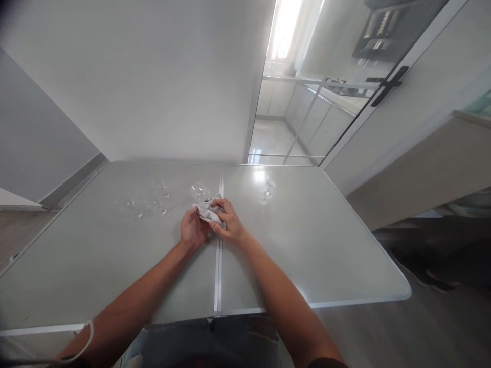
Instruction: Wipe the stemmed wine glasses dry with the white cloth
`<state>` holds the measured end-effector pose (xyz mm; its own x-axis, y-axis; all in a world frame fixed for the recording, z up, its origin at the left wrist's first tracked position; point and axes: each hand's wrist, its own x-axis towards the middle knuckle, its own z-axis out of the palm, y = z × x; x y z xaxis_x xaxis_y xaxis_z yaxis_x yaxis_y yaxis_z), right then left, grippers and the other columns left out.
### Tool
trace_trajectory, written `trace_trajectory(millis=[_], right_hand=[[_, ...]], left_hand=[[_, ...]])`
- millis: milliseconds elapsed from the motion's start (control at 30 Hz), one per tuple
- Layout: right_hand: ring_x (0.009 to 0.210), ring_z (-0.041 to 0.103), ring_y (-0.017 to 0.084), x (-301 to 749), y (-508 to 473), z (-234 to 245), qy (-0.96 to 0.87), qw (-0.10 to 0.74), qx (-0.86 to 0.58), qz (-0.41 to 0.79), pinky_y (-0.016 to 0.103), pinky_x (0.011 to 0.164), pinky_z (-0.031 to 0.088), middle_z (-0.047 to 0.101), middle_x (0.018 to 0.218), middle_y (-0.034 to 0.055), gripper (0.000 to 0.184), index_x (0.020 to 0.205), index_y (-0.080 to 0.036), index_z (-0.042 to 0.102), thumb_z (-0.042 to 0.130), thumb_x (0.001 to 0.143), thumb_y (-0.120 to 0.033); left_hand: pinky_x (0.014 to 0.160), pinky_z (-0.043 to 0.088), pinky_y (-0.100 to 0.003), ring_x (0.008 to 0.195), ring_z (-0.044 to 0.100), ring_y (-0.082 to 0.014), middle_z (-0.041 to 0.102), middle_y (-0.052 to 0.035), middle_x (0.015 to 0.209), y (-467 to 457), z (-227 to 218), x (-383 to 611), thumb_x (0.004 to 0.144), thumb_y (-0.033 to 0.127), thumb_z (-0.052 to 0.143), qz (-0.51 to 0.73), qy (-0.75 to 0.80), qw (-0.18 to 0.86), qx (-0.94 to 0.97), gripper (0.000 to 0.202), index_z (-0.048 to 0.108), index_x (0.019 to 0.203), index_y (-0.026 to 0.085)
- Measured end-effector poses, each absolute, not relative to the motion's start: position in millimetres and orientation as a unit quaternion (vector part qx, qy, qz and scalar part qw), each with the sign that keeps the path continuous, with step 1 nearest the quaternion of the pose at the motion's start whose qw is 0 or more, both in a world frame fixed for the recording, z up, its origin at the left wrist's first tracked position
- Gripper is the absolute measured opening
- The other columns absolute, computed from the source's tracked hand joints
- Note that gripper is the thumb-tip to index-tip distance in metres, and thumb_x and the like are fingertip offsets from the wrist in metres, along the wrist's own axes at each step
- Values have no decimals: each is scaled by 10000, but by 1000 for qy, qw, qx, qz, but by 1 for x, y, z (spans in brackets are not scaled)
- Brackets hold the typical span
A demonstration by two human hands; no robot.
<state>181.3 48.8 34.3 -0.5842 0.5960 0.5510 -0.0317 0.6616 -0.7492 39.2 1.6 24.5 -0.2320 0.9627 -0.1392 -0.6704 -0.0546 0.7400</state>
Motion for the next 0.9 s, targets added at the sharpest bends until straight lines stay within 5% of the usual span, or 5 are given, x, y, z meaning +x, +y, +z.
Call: trace_trajectory(millis=[200,500,600,733,900], right_hand=[[1155,549,257,171,47,24,-763,442,-308,356,442,1047,464,550,1207,113,112,992,-219,653,584,921,-270],[825,644,184,174,51,21,-672,444,-359,472,292,749,508,711,941,28,356,1156,-217,563,554,806,-156],[740,624,155,179,53,25,-595,415,-325,607,252,669,487,695,857,-12,473,1192,-228,531,661,740,-177],[615,545,113,189,55,30,-488,238,-238,805,218,576,420,638,749,-48,635,1194,-212,582,729,582,-123],[600,552,124,192,55,31,-466,204,-244,826,233,579,419,636,709,-40,570,1099,-195,616,753,548,-148]], left_hand=[[1020,491,-335,1260,603,-262,668,-123,1340,2,23,46,822,510,756,705,354,546,281,483,737,1165,171],[1197,326,-368,1450,437,-261,556,-102,1498,2,10,53,891,474,695,648,391,530,383,466,700,1273,207],[1179,361,-381,1421,471,-269,546,-96,1507,1,13,49,863,469,734,650,406,505,397,581,603,1381,241],[1048,496,-408,1362,531,-314,561,-150,1479,0,23,38,851,508,730,657,362,557,356,635,566,1390,214],[977,541,-429,1217,637,-310,631,-184,1383,6,23,30,816,522,765,657,361,565,345,611,625,1302,180]])
